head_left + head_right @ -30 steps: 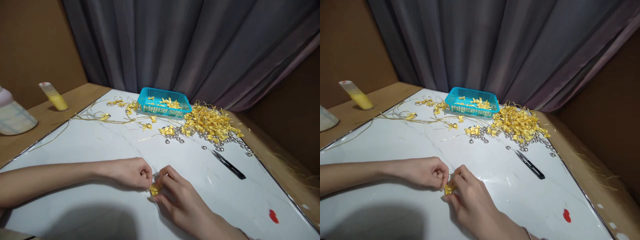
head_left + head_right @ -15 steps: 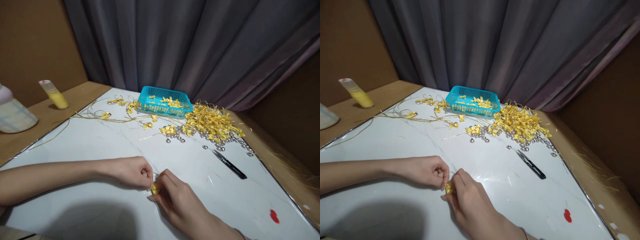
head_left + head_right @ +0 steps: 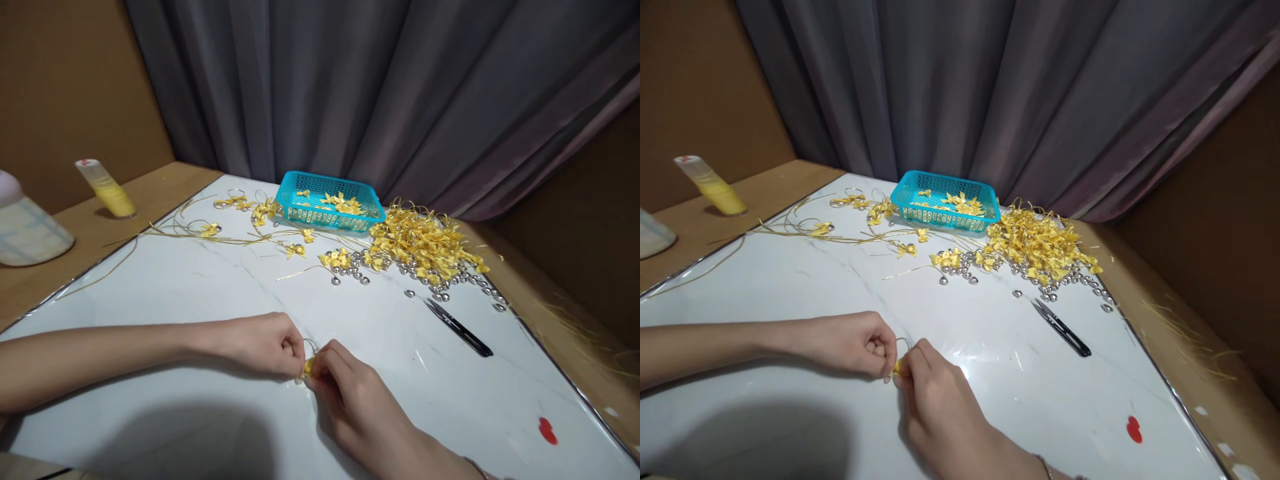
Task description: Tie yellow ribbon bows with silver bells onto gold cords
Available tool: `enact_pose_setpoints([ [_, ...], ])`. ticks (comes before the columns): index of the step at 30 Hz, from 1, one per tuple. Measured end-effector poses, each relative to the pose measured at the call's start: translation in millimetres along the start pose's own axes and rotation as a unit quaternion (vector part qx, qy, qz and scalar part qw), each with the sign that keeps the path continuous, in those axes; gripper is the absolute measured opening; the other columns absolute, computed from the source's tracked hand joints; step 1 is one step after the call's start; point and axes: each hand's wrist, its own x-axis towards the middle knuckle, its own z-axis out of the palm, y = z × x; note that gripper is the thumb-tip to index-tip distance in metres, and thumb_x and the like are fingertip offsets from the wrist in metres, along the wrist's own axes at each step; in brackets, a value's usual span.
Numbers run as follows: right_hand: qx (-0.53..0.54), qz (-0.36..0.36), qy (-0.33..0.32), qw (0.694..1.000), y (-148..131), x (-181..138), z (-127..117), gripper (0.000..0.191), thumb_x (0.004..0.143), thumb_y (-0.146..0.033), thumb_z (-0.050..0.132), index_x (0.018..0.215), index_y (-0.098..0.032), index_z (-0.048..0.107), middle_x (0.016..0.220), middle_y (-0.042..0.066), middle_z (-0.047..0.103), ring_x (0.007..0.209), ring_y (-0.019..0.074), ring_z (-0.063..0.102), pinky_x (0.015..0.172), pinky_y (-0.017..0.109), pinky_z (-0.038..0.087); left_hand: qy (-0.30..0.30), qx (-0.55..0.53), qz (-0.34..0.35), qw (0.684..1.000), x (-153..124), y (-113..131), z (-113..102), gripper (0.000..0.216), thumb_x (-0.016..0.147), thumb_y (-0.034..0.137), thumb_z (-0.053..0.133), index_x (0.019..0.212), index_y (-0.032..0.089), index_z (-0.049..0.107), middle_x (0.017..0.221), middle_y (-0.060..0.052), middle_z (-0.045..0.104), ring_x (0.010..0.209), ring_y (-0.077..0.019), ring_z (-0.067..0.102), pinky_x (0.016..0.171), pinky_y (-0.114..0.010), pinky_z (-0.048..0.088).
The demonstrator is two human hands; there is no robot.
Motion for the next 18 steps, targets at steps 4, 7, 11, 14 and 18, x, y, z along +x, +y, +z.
enact_pose_setpoints([
  [4, 0.025, 0.006, 0.013, 1.0, -0.8, 2.4, -0.3, 0.013, 0.08, -0.01, 0.038, 0.073, -0.017, 0.047, 0.075, 0.006, 0.054, 0.059, 0.0136, 0.048, 0.053, 0.026, 0.038, -0.004, -0.001, -0.002, 1.0, 0.0, -0.6, -0.8, 0.024, 0.063, 0.025, 0.048, 0.074, 0.013, 0.066, 0.055, 0.003, 0.049, 0.047, -0.0081, 0.036, 0.04, -0.018, 0.024],
  [7, 0.04, 0.019, 0.016, 0.999, -2.1, 3.5, -1.5, 0.012, 0.08, -0.011, 0.041, 0.073, -0.017, 0.048, 0.072, 0.005, 0.055, 0.059, 0.0131, 0.048, 0.053, 0.026, 0.037, -0.006, -0.004, -0.005, 1.0, 0.1, -1.6, -0.9, 0.025, 0.063, 0.026, 0.048, 0.075, 0.014, 0.066, 0.056, 0.003, 0.05, 0.047, -0.0082, 0.035, 0.04, -0.019, 0.024],
  [11, 0.056, 0.031, 0.011, 0.998, -2.6, 3.7, -2.3, 0.011, 0.079, -0.01, 0.042, 0.073, -0.016, 0.05, 0.073, 0.005, 0.056, 0.061, 0.0133, 0.051, 0.055, 0.025, 0.038, -0.013, -0.012, -0.012, 1.0, 0.0, -1.9, -0.6, 0.024, 0.064, 0.027, 0.05, 0.076, 0.014, 0.066, 0.055, 0.003, 0.049, 0.047, -0.0082, 0.035, 0.04, -0.019, 0.024],
  [14, 0.063, 0.043, 0.01, 0.997, -2.5, 3.9, -2.3, 0.01, 0.078, -0.011, 0.043, 0.073, -0.016, 0.051, 0.072, 0.005, 0.056, 0.06, 0.0131, 0.051, 0.055, 0.026, 0.038, -0.015, -0.013, -0.017, 1.0, -0.4, -0.6, -0.9, 0.022, 0.063, 0.028, 0.053, 0.075, 0.014, 0.066, 0.052, 0.005, 0.044, 0.045, -0.0074, 0.032, 0.039, -0.019, 0.022],
  [18, 0.071, 0.052, 0.013, 0.996, -3.6, 4.0, -2.7, 0.009, 0.078, -0.013, 0.045, 0.073, -0.016, 0.052, 0.072, 0.005, 0.056, 0.06, 0.0126, 0.049, 0.055, 0.025, 0.037, -0.009, -0.011, -0.015, 1.0, -0.9, 0.9, -1.7, 0.02, 0.062, 0.025, 0.055, 0.074, 0.015, 0.067, 0.049, 0.007, 0.038, 0.044, -0.0067, 0.029, 0.04, -0.019, 0.022],
])
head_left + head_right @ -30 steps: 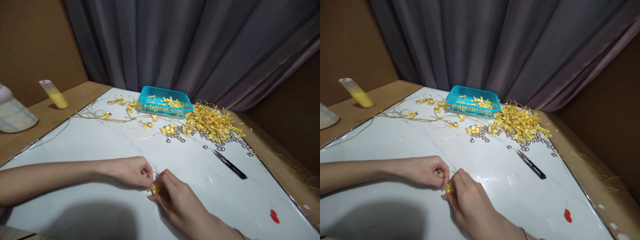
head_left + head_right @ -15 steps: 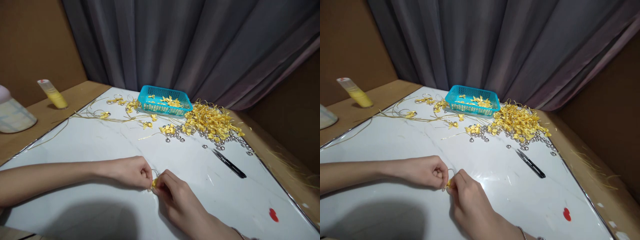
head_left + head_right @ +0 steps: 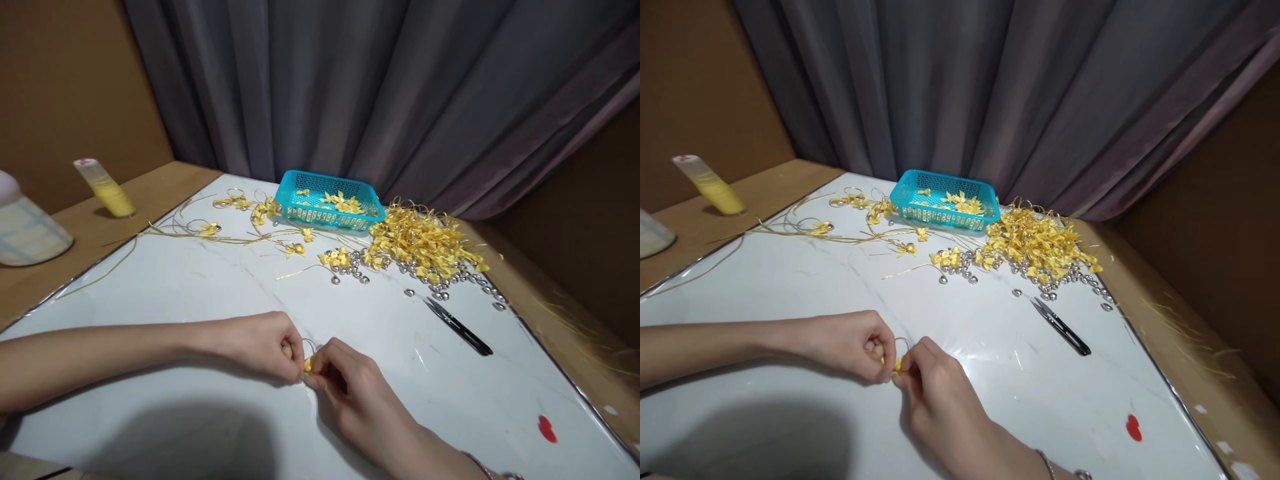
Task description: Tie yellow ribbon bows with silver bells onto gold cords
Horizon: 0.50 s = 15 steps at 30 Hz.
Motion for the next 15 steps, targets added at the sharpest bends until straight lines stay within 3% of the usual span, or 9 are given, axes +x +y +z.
enact_pose_setpoints([
  [7, 0.026, 0.05, -0.015, 0.998, -2.2, 2.4, -2.1, 0.007, 0.078, -0.014, 0.05, 0.071, -0.016, 0.052, 0.067, 0.002, 0.055, 0.058, 0.0112, 0.046, 0.055, 0.024, 0.035, 0.005, 0.004, 0.005, 1.0, -0.7, 1.5, 0.0, 0.023, 0.063, 0.024, 0.052, 0.075, 0.014, 0.069, 0.051, 0.006, 0.042, 0.045, -0.0067, 0.03, 0.039, -0.018, 0.022],
  [15, 0.136, 0.153, -0.054, 0.977, -5.1, 7.6, -6.6, 0.014, 0.079, -0.025, 0.053, 0.069, -0.015, 0.056, 0.06, 0.0, 0.05, 0.056, 0.011, 0.039, 0.053, 0.025, 0.031, -0.007, -0.015, 0.011, 1.0, 1.7, -3.1, -0.4, 0.022, 0.065, 0.03, 0.054, 0.074, 0.014, 0.067, 0.052, 0.005, 0.044, 0.045, -0.0067, 0.031, 0.04, -0.018, 0.023],
])
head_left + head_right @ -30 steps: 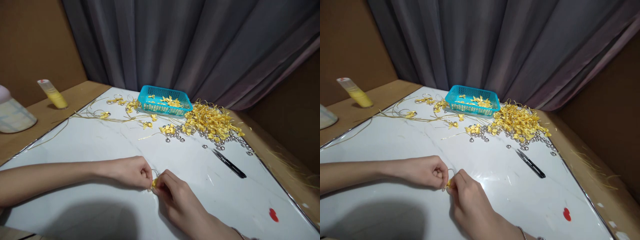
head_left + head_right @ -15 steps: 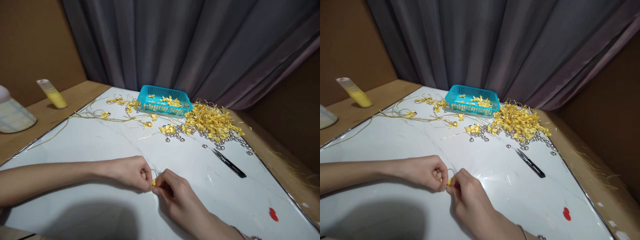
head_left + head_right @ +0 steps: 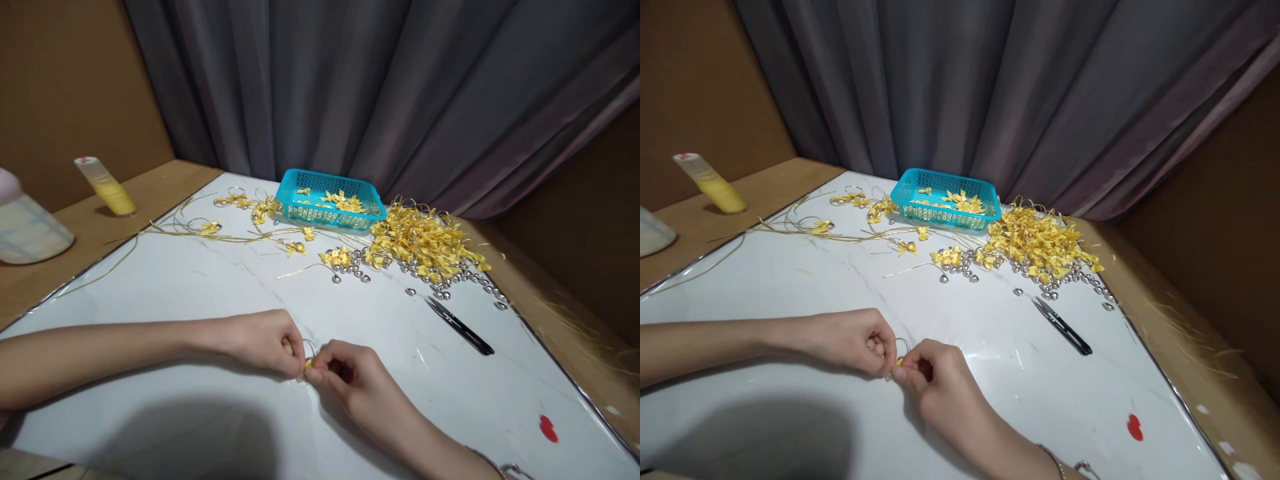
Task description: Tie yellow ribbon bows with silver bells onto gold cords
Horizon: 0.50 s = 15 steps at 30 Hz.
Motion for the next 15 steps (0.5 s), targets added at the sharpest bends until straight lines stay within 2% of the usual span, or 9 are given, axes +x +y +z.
enact_pose_setpoints([
  [8, 0.024, 0.008, -0.019, 1.0, -3.0, 2.2, -5.2, 0.021, 0.082, -0.03, 0.051, 0.072, -0.015, 0.06, 0.06, 0.0, 0.049, 0.058, 0.0113, 0.041, 0.054, 0.024, 0.033, 0.005, -0.012, -0.001, 1.0, 0.4, -3.0, -1.7, 0.022, 0.064, 0.027, 0.054, 0.076, 0.014, 0.068, 0.054, 0.005, 0.045, 0.046, -0.0067, 0.031, 0.041, -0.019, 0.022],
  [11, 0.003, -0.019, -0.013, 1.0, -3.3, 3.0, -8.9, 0.017, 0.083, -0.026, 0.049, 0.074, -0.015, 0.058, 0.059, -0.002, 0.047, 0.055, 0.0104, 0.041, 0.052, 0.023, 0.033, 0.013, -0.016, 0.003, 1.0, 1.4, -2.0, -3.2, 0.022, 0.064, 0.028, 0.054, 0.076, 0.015, 0.068, 0.055, 0.005, 0.047, 0.046, -0.0067, 0.032, 0.041, -0.019, 0.023],
  [14, -0.016, -0.071, -0.013, 0.997, -1.3, 2.8, -13.1, 0.002, 0.078, -0.016, 0.05, 0.078, -0.017, 0.052, 0.063, -0.002, 0.049, 0.057, 0.0101, 0.045, 0.052, 0.022, 0.035, 0.023, -0.02, 0.005, 1.0, 3.2, -2.0, -4.5, 0.022, 0.064, 0.028, 0.055, 0.076, 0.015, 0.068, 0.054, 0.005, 0.046, 0.045, -0.0068, 0.032, 0.041, -0.019, 0.022],
  [15, -0.023, -0.089, -0.018, 0.996, -0.3, 2.3, -14.1, 0.007, 0.076, -0.013, 0.051, 0.08, -0.018, 0.05, 0.066, -0.002, 0.05, 0.058, 0.01, 0.046, 0.053, 0.021, 0.036, 0.026, -0.021, 0.006, 0.999, 3.7, -2.3, -4.8, 0.022, 0.064, 0.029, 0.055, 0.076, 0.014, 0.068, 0.054, 0.005, 0.046, 0.045, -0.0069, 0.033, 0.042, -0.019, 0.022],
])
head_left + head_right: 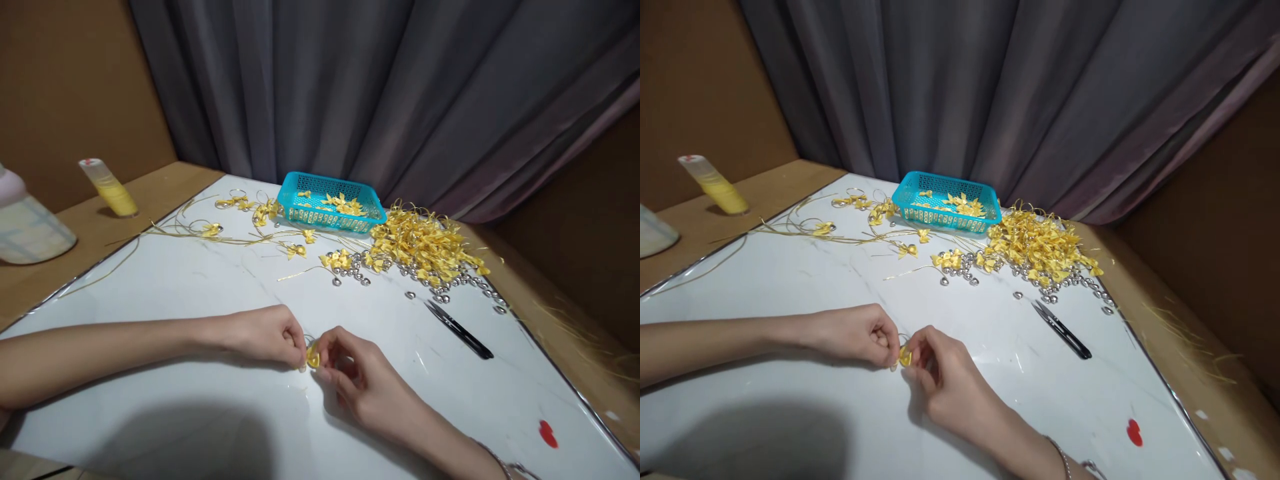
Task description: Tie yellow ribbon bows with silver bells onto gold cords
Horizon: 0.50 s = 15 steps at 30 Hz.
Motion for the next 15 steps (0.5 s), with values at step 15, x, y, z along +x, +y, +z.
enact_pose_setpoints([
  [15, -0.067, -0.062, -0.005, 0.996, 1.7, 5.2, 2.8, 0.006, 0.083, -0.013, 0.046, 0.086, -0.017, 0.048, 0.067, -0.002, 0.05, 0.06, 0.0103, 0.043, 0.055, 0.022, 0.034, 0.011, 0.017, 0.017, 1.0, 2.4, -1.2, 0.8, 0.025, 0.065, 0.032, 0.053, 0.074, 0.014, 0.068, 0.054, 0.005, 0.041, 0.046, -0.0068, 0.029, 0.041, -0.02, 0.021],
])
